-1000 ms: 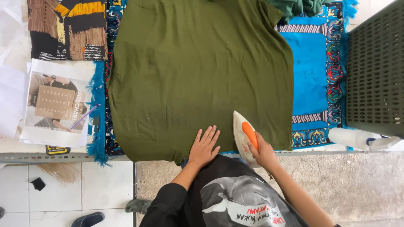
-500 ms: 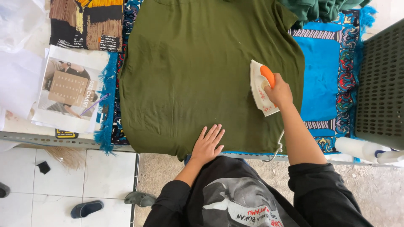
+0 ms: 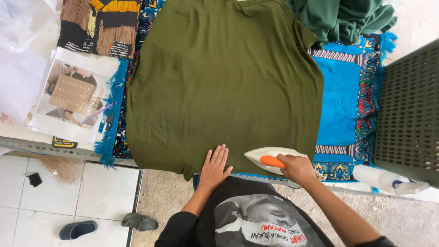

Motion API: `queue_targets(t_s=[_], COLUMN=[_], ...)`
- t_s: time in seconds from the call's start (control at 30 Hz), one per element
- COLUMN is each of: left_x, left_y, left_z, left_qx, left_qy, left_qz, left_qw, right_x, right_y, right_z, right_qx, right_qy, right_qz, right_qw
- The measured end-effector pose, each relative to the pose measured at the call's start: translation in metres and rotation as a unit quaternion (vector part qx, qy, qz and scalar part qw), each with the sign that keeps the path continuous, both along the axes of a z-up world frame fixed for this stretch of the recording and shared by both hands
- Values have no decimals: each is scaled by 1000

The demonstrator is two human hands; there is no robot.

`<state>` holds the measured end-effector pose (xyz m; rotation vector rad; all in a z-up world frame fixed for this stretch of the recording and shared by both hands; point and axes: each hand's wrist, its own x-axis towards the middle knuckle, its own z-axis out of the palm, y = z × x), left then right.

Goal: Ironing a green garment on a padded work table and then folding it into a neat rectangle.

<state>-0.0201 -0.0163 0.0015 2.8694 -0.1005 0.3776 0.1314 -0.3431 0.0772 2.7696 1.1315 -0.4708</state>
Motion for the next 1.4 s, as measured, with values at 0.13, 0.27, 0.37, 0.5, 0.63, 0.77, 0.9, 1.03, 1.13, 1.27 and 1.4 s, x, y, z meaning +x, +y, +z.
queue_targets(t_s=[0.13,0.27,0.37,0.5,0.63,0.77,0.9,1.03,1.13,1.27,1.4], left_x=[-1,0,0,-2,-5,-3,-4,-1,-1,-1,-2], left_y=[-4,-5,-4,-6,-6,-5,-4,-4,-4,-5,-8], left_z=[1,0,0,3,1,1,6,12,17,19,18], left_qx=[1,-7,-1,-9,-11,-8,-21,-31,-25,-2,26], left_qy=[17,27,32,61,74,102,161,183,204,210,210], left_qz=[34,39,40,38,28,27,22,21,22,24,33], left_qw=[999,999,999,997,997,994,987,982,978,977,977], right_x=[53,139,202,239,209,129,40,15,47,132,222], right_y=[16,53,79,79,57,18,-35,-65,-61,-38,-27], right_z=[-16,-23,-19,-6,4,8,-2,-14,-24,-22,-15], right_qx=[30,32,33,45,43,-20,-14,-24,-2,2,29], right_qy=[-53,-94,-100,-73,-17,29,39,-37,-71,-116,-107], right_qz=[16,-50,-96,-148,-139,-105,-48,-27,-31,-162,-302], right_qw=[998,994,990,985,989,994,998,999,997,980,947])
